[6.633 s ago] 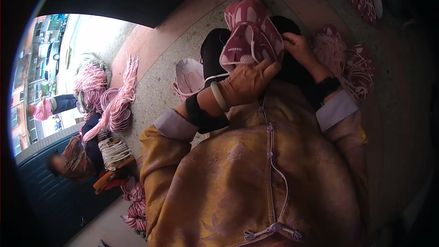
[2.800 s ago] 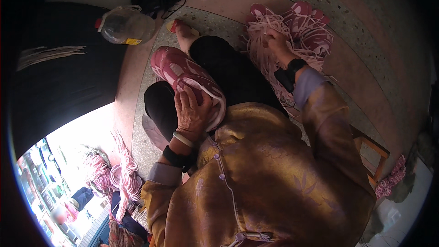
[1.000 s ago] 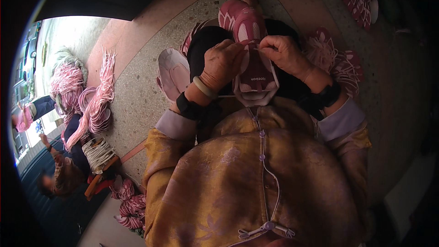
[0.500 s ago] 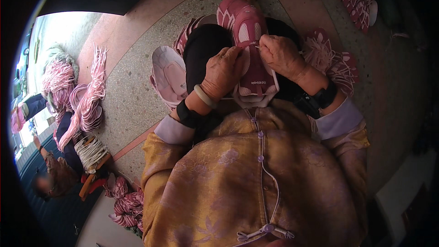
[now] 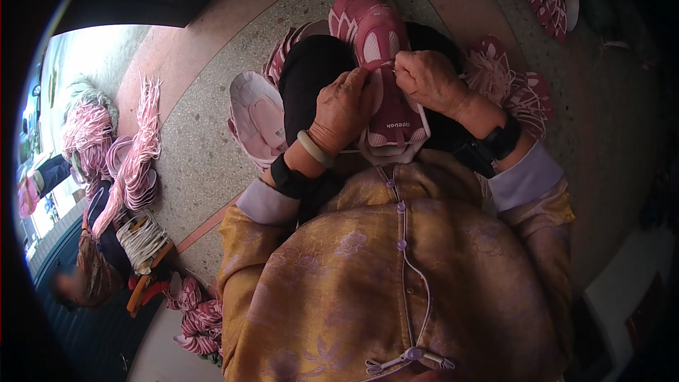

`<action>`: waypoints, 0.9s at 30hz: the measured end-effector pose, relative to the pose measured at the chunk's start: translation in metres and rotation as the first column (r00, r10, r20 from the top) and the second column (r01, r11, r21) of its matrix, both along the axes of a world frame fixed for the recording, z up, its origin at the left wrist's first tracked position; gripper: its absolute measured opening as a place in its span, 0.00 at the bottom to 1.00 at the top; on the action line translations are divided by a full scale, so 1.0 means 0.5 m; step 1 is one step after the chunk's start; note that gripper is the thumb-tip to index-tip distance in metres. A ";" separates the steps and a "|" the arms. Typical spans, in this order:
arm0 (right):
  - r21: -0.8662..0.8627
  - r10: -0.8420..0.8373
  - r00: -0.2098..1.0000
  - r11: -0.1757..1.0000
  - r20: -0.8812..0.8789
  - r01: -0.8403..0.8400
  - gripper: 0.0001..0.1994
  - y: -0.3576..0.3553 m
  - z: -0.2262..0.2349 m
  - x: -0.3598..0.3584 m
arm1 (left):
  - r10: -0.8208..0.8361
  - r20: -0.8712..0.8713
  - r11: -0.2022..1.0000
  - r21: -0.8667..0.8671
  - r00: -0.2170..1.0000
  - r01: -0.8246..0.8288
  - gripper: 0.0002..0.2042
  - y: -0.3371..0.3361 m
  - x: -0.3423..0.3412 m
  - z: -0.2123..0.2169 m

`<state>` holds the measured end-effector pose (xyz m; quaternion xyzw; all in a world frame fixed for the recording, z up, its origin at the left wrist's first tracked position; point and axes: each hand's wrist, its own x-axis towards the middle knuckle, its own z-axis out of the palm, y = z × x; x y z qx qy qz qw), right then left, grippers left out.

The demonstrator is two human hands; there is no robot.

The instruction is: Lacing a pair of pink athletic shoes in a manufacturing setting.

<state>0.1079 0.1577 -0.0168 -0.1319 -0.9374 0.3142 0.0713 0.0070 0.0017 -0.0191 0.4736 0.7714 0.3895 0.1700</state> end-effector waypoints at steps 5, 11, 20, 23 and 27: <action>-0.218 0.169 0.984 0.959 -0.059 -0.178 0.06 0.029 -0.009 -0.001 | -0.001 0.019 0.999 0.033 1.000 0.000 0.09 -0.002 0.002 -0.006; -0.307 0.083 0.980 0.942 -0.182 -0.137 0.05 0.015 -0.036 0.002 | -0.001 -0.003 1.000 0.015 1.000 0.001 0.09 0.009 0.010 -0.009; -0.434 -0.126 0.991 0.895 -0.035 0.098 0.06 0.009 -0.027 0.023 | 0.102 0.134 0.994 -0.048 0.986 -0.096 0.09 0.022 -0.002 0.010; -0.501 -0.148 0.986 0.861 -0.080 0.089 0.05 0.008 -0.036 0.028 | 0.028 0.180 0.999 -0.027 0.983 -0.024 0.09 0.032 -0.015 0.003; -0.264 -0.179 0.928 0.960 -0.326 0.092 0.03 -0.013 -0.058 0.011 | -0.044 0.164 0.998 0.045 0.986 0.037 0.08 0.043 -0.024 -0.015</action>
